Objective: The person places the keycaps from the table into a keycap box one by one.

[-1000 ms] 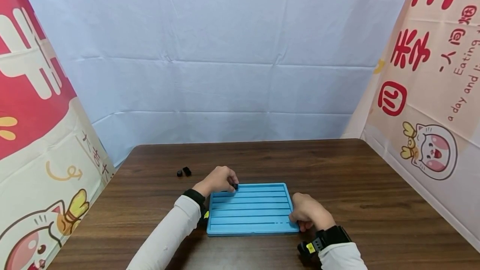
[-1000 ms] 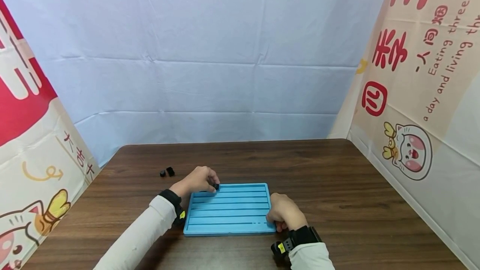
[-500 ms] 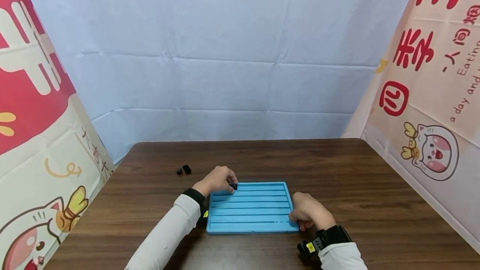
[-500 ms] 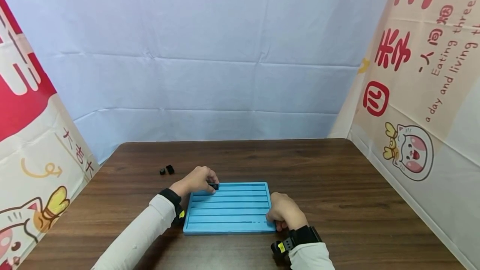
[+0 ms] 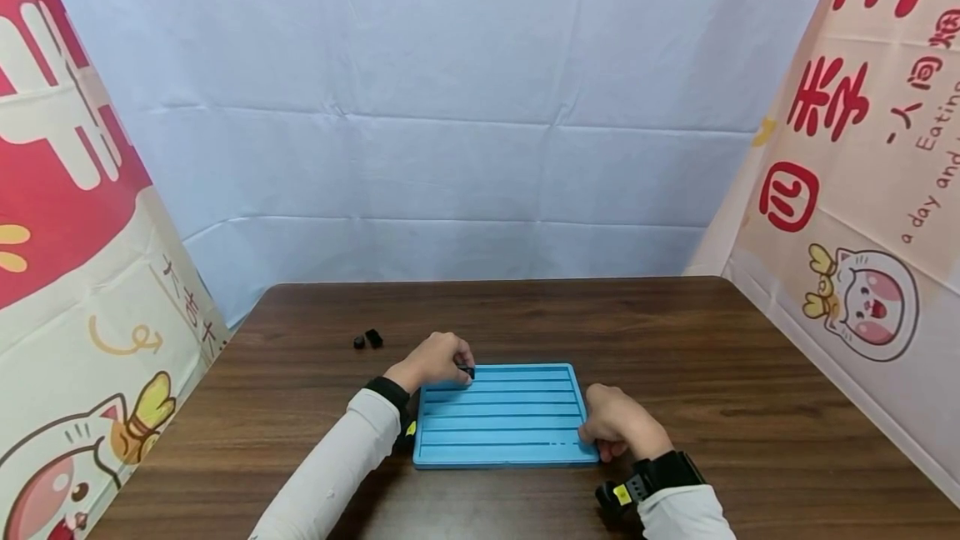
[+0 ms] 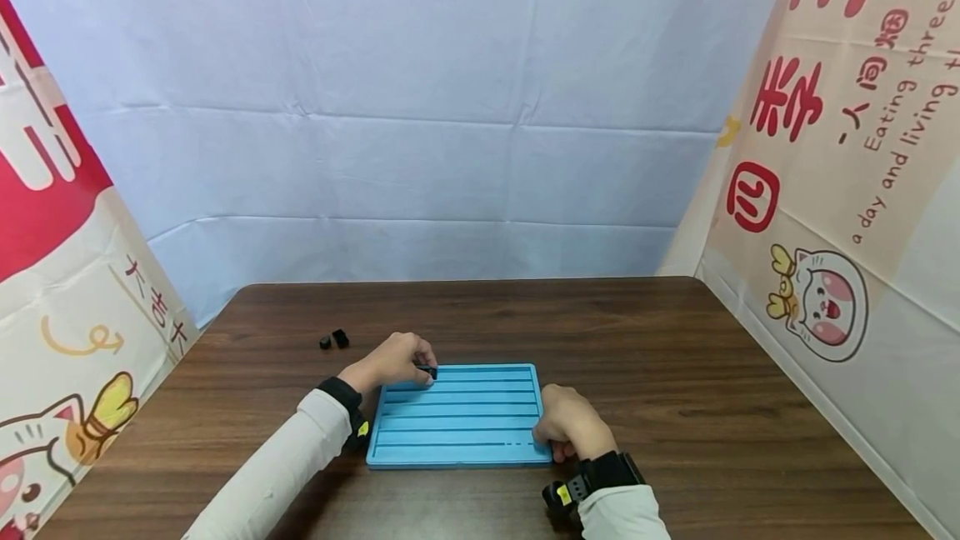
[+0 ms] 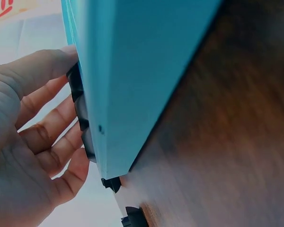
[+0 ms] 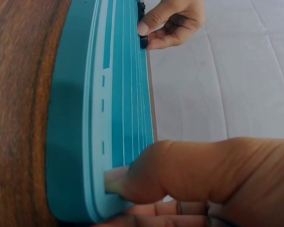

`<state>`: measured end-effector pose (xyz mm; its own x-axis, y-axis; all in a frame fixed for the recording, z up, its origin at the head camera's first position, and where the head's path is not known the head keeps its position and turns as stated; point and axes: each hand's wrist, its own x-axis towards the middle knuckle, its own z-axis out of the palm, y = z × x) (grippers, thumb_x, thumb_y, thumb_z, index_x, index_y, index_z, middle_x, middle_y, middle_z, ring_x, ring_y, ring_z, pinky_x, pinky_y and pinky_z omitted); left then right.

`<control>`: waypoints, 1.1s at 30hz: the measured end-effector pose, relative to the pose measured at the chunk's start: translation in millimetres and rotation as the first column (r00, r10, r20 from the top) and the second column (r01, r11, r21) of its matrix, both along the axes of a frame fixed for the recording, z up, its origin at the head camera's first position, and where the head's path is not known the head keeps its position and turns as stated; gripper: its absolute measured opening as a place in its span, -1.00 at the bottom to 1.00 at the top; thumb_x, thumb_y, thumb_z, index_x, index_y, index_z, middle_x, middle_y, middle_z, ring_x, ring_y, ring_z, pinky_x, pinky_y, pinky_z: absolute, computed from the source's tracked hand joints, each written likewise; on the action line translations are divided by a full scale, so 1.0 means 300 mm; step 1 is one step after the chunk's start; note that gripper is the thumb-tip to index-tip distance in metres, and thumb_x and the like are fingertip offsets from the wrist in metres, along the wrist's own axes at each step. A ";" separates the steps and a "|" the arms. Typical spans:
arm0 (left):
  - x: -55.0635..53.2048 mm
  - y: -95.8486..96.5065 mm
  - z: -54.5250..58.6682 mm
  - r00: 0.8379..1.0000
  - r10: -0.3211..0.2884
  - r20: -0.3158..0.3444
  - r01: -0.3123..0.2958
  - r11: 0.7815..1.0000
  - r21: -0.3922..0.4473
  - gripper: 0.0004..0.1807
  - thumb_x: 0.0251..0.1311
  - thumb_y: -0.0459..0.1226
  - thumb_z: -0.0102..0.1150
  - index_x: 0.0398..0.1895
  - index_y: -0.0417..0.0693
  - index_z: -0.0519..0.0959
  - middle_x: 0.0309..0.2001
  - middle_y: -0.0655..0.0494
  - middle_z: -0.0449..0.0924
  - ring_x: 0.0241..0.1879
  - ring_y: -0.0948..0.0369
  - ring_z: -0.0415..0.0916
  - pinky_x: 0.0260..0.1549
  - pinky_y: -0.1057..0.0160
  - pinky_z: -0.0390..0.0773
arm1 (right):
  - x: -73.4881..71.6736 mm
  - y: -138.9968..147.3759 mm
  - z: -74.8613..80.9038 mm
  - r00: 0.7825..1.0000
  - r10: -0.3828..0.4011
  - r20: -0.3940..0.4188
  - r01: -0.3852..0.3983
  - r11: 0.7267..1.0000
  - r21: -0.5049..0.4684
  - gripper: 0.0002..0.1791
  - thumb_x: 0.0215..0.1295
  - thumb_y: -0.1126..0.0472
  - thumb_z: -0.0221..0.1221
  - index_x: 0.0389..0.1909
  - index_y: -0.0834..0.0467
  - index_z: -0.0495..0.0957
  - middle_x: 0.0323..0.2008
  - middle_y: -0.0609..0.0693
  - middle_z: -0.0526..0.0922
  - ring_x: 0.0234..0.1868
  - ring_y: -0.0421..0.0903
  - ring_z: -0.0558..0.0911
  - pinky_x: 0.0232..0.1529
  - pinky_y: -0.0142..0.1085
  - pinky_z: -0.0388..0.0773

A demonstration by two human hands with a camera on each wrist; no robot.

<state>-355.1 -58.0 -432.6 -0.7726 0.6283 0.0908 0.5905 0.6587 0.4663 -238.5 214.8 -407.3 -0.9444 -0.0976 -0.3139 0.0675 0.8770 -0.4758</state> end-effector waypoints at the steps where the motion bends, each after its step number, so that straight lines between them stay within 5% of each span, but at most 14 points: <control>1: 0.000 0.000 0.000 1.000 0.001 -0.002 -0.001 1.000 -0.003 -0.90 0.00 -0.29 0.39 -0.41 0.02 0.64 -0.41 0.25 0.50 -0.34 0.25 0.45 -0.32 0.23 0.48 | 0.000 0.000 0.000 1.000 0.000 -0.003 0.000 1.000 -0.001 -0.80 0.04 0.43 0.19 -0.72 0.28 0.49 -0.85 0.06 0.47 -0.81 -0.13 0.47 -0.77 -0.37 0.35; 14: 0.002 -0.009 0.002 1.000 0.002 0.009 -0.002 1.000 0.003 -0.90 0.05 -0.22 0.35 -0.37 0.02 0.64 -0.38 0.25 0.53 -0.31 0.26 0.48 -0.30 0.22 0.49 | 0.000 0.002 -0.003 1.000 0.005 -0.007 -0.005 1.000 -0.004 -0.77 0.04 0.43 0.19 -0.75 0.28 0.50 -0.86 0.06 0.48 -0.82 -0.13 0.47 -0.77 -0.36 0.37; 21: 0.001 -0.023 0.015 0.998 0.007 -0.062 -0.005 0.999 0.034 -0.89 0.20 -0.18 0.21 -0.31 0.01 0.65 -0.40 0.25 0.56 -0.40 0.31 0.49 -0.38 0.26 0.49 | -0.002 0.002 -0.003 1.000 0.003 0.003 -0.003 1.000 -0.010 -0.78 0.03 0.42 0.19 -0.75 0.28 0.50 -0.86 0.05 0.47 -0.83 -0.14 0.46 -0.77 -0.37 0.35; 28: 0.001 -0.047 0.030 0.991 0.061 -0.118 -0.061 0.998 0.004 -0.65 0.20 -0.10 0.20 -0.02 -0.10 0.59 -0.06 0.00 0.50 -0.09 0.06 0.46 -0.16 0.01 0.46 | -0.003 0.003 -0.005 1.000 -0.003 0.012 0.003 1.000 -0.015 -0.79 0.04 0.41 0.19 -0.73 0.28 0.49 -0.86 0.06 0.48 -0.82 -0.14 0.47 -0.77 -0.37 0.36; 33: -0.003 -0.053 0.030 0.985 0.091 -0.148 -0.094 0.996 -0.012 -0.60 0.17 -0.10 0.22 0.02 -0.09 0.57 -0.02 -0.03 0.49 -0.05 0.00 0.44 -0.10 -0.14 0.38 | -0.002 0.002 -0.005 1.000 -0.005 0.008 0.005 1.000 -0.023 -0.79 0.03 0.42 0.19 -0.74 0.29 0.50 -0.86 0.05 0.47 -0.83 -0.14 0.46 -0.79 -0.39 0.34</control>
<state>-356.0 -73.9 -423.5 -0.8066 0.5574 0.1966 0.5878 0.7213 0.3665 -239.2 215.4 -408.6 -0.9424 -0.1000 -0.3192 0.0758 0.8656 -0.4950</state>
